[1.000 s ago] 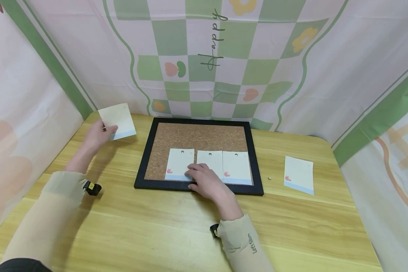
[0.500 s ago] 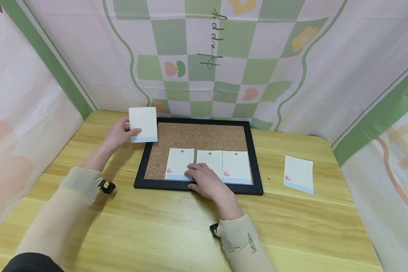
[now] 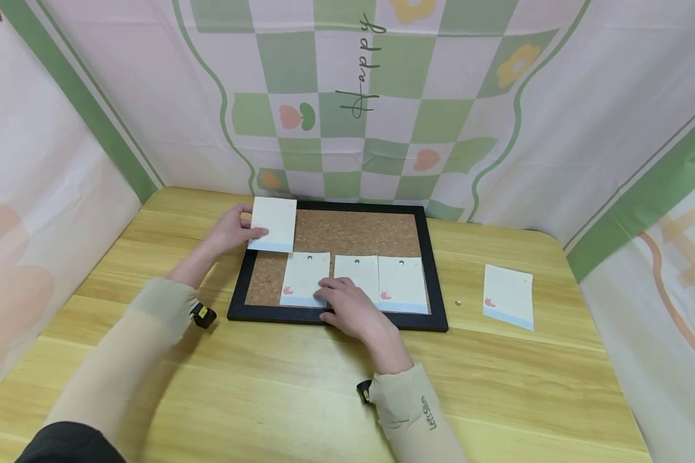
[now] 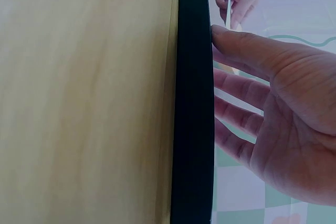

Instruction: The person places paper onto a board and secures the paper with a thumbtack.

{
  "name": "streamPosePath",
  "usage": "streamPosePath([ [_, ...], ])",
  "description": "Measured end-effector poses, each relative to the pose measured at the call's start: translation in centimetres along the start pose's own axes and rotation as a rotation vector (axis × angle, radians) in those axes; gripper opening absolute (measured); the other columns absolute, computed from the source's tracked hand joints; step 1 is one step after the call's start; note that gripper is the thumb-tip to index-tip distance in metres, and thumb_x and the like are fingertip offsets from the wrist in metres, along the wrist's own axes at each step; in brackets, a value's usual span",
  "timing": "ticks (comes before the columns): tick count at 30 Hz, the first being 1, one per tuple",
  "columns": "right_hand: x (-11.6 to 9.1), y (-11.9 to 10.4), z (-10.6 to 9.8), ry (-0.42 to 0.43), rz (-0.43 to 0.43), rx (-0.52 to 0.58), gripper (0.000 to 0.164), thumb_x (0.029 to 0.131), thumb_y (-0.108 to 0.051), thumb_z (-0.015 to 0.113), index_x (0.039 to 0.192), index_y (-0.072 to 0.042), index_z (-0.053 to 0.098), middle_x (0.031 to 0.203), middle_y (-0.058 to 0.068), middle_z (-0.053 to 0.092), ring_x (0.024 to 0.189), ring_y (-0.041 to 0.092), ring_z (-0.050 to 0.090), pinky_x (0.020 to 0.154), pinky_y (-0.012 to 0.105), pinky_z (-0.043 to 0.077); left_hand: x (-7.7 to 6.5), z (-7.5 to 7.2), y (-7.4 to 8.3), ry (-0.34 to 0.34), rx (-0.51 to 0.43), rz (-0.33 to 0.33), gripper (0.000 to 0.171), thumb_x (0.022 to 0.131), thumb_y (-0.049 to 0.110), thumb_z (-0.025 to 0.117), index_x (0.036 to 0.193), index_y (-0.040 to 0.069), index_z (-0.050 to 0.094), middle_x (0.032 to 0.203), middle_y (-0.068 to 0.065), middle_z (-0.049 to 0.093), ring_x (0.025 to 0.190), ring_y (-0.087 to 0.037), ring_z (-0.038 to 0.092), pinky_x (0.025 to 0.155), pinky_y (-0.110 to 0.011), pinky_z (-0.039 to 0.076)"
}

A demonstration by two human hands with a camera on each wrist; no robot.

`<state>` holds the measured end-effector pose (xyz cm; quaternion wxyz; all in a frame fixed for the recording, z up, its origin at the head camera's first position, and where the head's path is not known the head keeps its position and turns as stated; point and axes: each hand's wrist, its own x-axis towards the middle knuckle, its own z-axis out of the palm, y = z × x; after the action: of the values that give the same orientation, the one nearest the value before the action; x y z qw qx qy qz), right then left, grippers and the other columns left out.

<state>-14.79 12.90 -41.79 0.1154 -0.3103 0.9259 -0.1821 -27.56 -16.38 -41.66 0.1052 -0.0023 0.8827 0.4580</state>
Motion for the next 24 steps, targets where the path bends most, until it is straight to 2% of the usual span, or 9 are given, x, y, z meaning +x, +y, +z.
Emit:
streamPosePath([
  [9, 0.1, 0.0, 0.1, -0.001, 0.0, 0.0, 0.038, 0.096, -0.019, 0.068, 0.131, -0.006, 0.063, 0.148, 0.015, 0.051, 0.138, 0.037, 0.045, 0.114, 0.051, 0.039, 0.6, 1.3, 0.3, 0.007, 0.072, 0.014, 0.068, 0.091, 0.027, 0.074, 0.144, 0.003, 0.038, 0.127, -0.022, 0.064, 0.11, -0.035, 0.065, 0.097, -0.047, 0.051],
  [18, 0.1, 0.1, 0.1, 0.004, -0.004, -0.003, 0.037, 0.095, -0.019, 0.068, 0.13, -0.006, 0.063, 0.148, 0.016, 0.052, 0.138, 0.037, 0.045, 0.114, 0.051, 0.039, 0.7, 2.5, 0.8, 0.051, 0.199, 0.062, 0.071, 0.089, 0.02, 0.076, 0.144, 0.003, 0.034, 0.119, -0.021, 0.064, 0.101, -0.034, 0.064, 0.087, -0.043, 0.055],
  [22, 0.2, 0.1, 0.2, 0.003, -0.003, -0.001, 0.038, 0.095, -0.019, 0.068, 0.13, -0.006, 0.063, 0.148, 0.016, 0.051, 0.139, 0.038, 0.045, 0.114, 0.051, 0.039, 0.9, 2.9, 0.8, 0.069, 0.267, 0.123, 0.085, 0.088, 0.016, 0.077, 0.152, 0.003, 0.023, 0.127, -0.024, 0.061, 0.111, -0.037, 0.062, 0.092, -0.045, 0.054],
  [24, 0.2, 0.2, 0.2, 0.002, -0.001, 0.001, 0.038, 0.096, -0.019, 0.068, 0.131, -0.006, 0.063, 0.148, 0.015, 0.051, 0.139, 0.037, 0.045, 0.114, 0.051, 0.039, 1.0, 3.1, 0.8, 0.076, 0.306, 0.15, 0.086, 0.087, 0.015, 0.078, 0.153, 0.005, 0.023, 0.135, -0.025, 0.057, 0.119, -0.038, 0.059, 0.098, -0.047, 0.052],
])
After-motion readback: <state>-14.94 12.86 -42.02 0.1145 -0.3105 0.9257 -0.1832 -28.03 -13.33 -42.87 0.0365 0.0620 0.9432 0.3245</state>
